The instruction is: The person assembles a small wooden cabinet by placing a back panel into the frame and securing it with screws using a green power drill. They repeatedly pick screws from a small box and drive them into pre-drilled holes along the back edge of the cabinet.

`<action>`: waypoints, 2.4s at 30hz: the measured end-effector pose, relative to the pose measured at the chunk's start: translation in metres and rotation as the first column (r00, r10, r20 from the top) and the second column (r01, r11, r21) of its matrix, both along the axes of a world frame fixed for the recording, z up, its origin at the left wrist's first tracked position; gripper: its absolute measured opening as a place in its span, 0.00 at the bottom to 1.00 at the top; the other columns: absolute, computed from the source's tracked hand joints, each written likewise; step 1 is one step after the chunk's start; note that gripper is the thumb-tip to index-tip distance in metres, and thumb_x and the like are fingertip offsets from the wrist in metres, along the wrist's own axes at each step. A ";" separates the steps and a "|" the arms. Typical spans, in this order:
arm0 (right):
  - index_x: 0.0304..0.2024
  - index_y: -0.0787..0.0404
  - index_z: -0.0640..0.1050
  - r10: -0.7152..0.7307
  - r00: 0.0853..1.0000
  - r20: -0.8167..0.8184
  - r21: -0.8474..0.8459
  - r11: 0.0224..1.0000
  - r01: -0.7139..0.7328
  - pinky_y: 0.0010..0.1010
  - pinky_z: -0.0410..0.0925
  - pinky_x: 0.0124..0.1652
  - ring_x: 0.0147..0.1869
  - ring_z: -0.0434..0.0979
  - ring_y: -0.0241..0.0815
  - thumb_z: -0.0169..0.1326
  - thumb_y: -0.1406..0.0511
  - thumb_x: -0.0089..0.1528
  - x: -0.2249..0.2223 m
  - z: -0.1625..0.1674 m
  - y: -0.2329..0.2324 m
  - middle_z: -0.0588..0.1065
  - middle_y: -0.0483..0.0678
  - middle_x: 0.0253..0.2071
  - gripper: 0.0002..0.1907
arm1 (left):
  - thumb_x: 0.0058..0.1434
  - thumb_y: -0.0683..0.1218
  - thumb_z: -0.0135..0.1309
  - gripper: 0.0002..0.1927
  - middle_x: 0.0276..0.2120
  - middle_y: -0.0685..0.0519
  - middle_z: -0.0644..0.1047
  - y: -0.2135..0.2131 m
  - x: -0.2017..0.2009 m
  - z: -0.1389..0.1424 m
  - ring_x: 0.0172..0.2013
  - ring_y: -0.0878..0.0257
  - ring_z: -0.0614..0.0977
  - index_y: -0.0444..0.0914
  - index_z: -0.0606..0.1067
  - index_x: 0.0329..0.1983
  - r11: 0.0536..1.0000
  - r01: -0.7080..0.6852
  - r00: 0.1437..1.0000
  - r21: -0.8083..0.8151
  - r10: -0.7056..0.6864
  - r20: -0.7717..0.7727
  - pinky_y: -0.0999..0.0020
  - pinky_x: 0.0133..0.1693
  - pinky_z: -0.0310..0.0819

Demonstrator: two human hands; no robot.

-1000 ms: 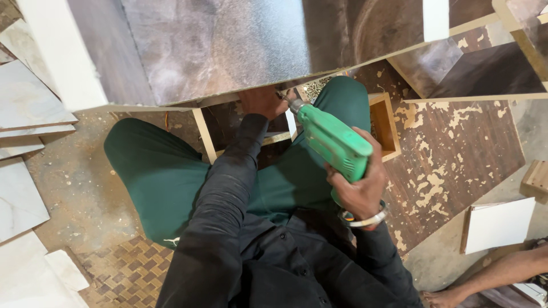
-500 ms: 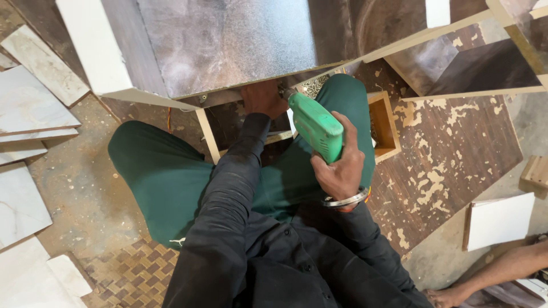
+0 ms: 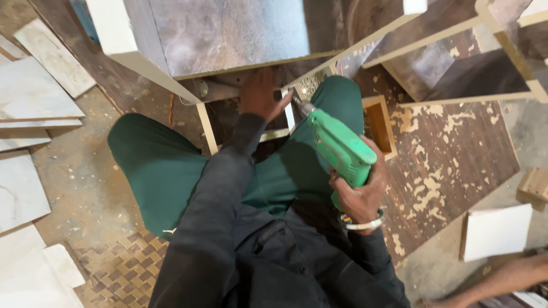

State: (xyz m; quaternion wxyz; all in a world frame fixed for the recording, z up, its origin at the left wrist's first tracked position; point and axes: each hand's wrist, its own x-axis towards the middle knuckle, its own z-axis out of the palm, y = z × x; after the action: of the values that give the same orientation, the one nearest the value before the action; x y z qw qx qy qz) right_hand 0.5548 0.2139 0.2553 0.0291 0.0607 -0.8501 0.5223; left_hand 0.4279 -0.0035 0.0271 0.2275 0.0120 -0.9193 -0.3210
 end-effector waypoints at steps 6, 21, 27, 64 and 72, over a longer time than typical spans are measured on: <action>0.66 0.67 0.66 0.018 0.992 0.124 -0.169 0.986 0.004 0.31 0.78 0.37 0.44 0.84 0.45 0.56 0.78 0.53 0.002 -0.003 0.003 0.75 0.56 0.52 0.38 | 0.66 0.48 0.58 0.17 0.41 0.43 0.78 -0.006 0.052 -0.021 0.40 0.49 0.80 0.31 0.72 0.50 0.528 -0.178 0.972 0.830 -0.034 0.231 0.55 0.41 0.75; 0.67 0.67 0.65 0.161 0.977 0.140 -0.275 0.954 -0.118 0.34 0.81 0.42 0.53 0.82 0.48 0.55 0.78 0.51 0.008 -0.014 -0.006 0.71 0.56 0.58 0.40 | 0.71 0.44 0.56 0.15 0.46 0.38 0.81 -0.010 0.084 -0.024 0.39 0.58 0.86 0.28 0.73 0.55 -0.431 -0.136 0.984 0.892 -0.165 0.071 0.68 0.39 0.84; 0.67 0.67 0.65 0.125 0.971 0.204 -0.315 0.947 -0.055 0.30 0.78 0.34 0.42 0.84 0.44 0.52 0.79 0.50 0.009 -0.014 -0.005 0.75 0.57 0.53 0.39 | 0.67 0.43 0.59 0.13 0.39 0.48 0.81 -0.008 0.090 -0.013 0.35 0.65 0.82 0.31 0.80 0.52 -0.425 -0.079 0.986 0.902 -0.169 0.006 0.74 0.37 0.81; 0.53 0.74 0.69 -0.013 0.952 0.307 -0.517 0.837 0.178 0.35 0.73 0.26 0.26 0.77 0.46 0.50 0.80 0.54 -0.003 -0.015 0.027 0.78 0.61 0.34 0.22 | 0.63 0.62 0.60 0.23 0.33 0.48 0.83 -0.024 0.057 0.040 0.28 0.63 0.79 0.37 0.84 0.39 0.715 -0.079 0.803 0.694 -0.367 0.470 0.67 0.34 0.73; 0.52 0.72 0.68 -0.041 0.957 0.286 -0.505 0.842 0.188 0.34 0.73 0.24 0.24 0.77 0.45 0.49 0.79 0.52 0.001 -0.010 0.026 0.78 0.61 0.32 0.24 | 0.46 0.79 0.63 0.42 0.29 0.45 0.80 -0.005 0.004 0.027 0.35 0.51 0.80 0.36 0.82 0.36 0.948 -0.159 0.987 -0.275 0.156 -0.031 0.52 0.43 0.71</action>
State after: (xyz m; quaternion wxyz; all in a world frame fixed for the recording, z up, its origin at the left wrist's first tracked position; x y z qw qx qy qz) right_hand 0.5554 0.2398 0.2457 -0.0376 -0.0711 -0.6724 0.7358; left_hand 0.4321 -0.0082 0.0537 0.2557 0.0521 -0.9502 -0.1702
